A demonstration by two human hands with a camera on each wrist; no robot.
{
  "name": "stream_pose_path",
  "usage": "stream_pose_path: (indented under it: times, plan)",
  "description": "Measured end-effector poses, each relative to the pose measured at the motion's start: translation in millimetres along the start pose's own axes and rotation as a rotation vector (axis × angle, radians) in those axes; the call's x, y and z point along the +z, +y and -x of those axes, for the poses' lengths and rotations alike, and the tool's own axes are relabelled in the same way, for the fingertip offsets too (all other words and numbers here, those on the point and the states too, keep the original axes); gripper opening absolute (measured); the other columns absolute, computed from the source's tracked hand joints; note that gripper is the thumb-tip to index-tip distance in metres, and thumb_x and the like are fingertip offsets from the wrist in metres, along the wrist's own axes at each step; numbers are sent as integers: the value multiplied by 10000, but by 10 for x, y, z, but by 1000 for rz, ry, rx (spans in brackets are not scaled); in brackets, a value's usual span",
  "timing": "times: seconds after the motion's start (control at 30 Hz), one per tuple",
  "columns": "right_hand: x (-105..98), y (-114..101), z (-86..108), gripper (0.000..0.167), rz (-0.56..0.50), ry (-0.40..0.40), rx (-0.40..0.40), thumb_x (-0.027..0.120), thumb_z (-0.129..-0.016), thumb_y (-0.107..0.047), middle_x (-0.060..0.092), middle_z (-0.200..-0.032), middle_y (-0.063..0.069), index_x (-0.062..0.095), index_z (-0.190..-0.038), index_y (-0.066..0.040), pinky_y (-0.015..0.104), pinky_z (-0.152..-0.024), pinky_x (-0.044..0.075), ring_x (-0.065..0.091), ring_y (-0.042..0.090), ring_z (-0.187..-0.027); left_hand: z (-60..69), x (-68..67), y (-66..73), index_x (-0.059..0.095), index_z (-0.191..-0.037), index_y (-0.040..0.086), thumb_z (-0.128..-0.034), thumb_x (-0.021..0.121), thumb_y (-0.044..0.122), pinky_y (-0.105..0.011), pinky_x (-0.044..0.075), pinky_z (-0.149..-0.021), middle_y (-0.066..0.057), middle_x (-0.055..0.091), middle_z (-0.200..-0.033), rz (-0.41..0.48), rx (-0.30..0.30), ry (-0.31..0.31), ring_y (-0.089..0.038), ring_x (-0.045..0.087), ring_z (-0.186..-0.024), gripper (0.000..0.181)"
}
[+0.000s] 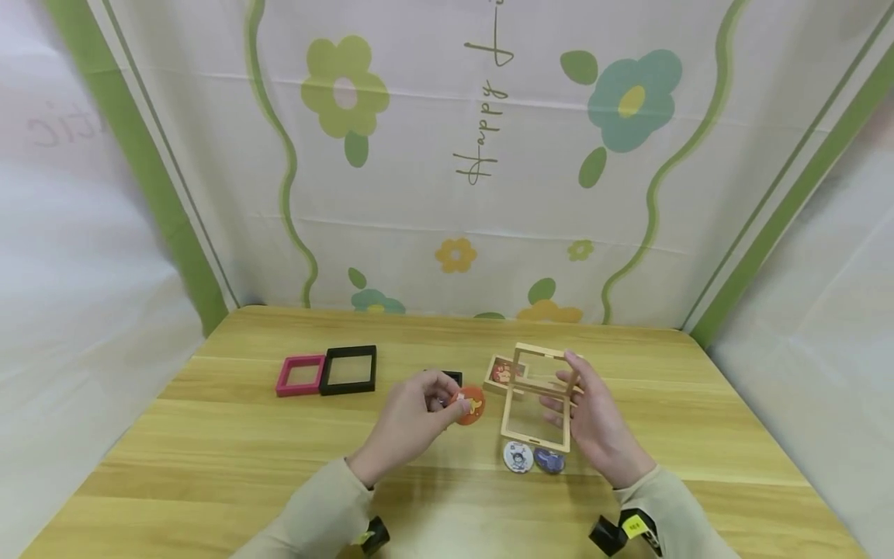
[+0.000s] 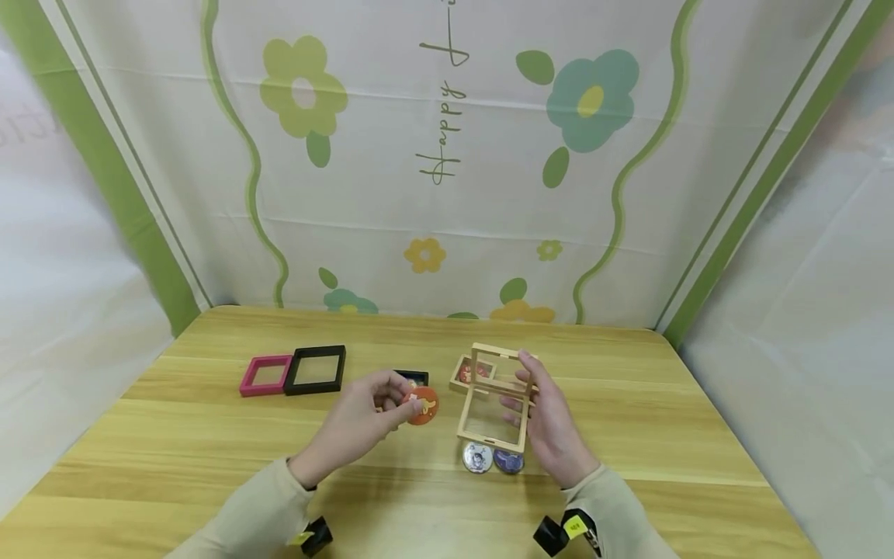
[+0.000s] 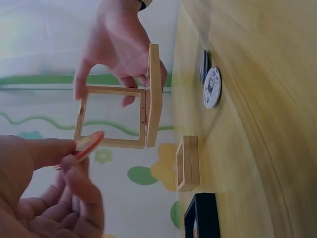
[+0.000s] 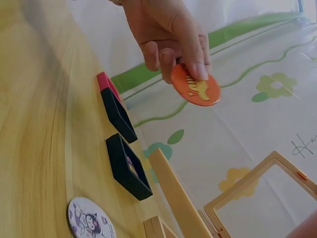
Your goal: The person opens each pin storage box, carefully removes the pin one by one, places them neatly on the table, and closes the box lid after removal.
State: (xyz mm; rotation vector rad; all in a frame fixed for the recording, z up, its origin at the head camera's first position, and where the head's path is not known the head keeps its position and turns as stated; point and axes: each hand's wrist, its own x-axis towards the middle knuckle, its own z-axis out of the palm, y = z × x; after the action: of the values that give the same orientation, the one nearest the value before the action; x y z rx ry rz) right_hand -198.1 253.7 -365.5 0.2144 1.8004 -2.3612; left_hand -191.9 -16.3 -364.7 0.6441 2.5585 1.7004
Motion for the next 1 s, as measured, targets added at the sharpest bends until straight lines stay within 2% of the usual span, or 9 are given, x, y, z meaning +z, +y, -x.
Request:
stream_pose_path:
  times: [0.2, 0.3, 0.53, 1.0]
  plan:
    - [-39, 12, -26, 788, 13, 6, 7, 471, -985, -568, 108, -1489, 168, 51, -1506, -153, 456, -969, 414, 389, 384, -1193, -26, 89, -111, 626, -993, 38, -883, 735, 86, -293, 514, -463, -26, 645, -803, 57, -144, -157, -325, 654, -660, 163]
    - [-48, 16, -35, 776, 19, 4, 8, 470, -987, -563, 109, -1485, 164, 52, -1504, -162, 463, -976, 410, 391, 380, -1188, -35, 139, -169, 613, -1044, -19, -881, 729, 56, -337, 546, -493, -56, 640, -790, 77, -181, -195, -305, 655, -614, 214]
    - [-60, 2, -50, 760, 22, -7, 6, 462, -987, -570, 133, -1460, 167, 85, -1486, -137, 473, -993, 398, 384, 369, -1188, -87, 207, -261, 591, -1084, -64, -904, 688, 9, -407, 575, -564, -106, 643, -787, 114, -244, -248, -272, 654, -586, 217]
    - [-78, -40, -23, 783, 28, -10, -2, 458, -984, -581, 137, -1458, 176, 64, -1485, -128, 467, -992, 398, 405, 352, -1172, -150, 354, -361, 631, -1066, -47, -888, 674, -27, -352, 578, -570, -146, 651, -739, 125, -294, -283, -252, 658, -589, 185]
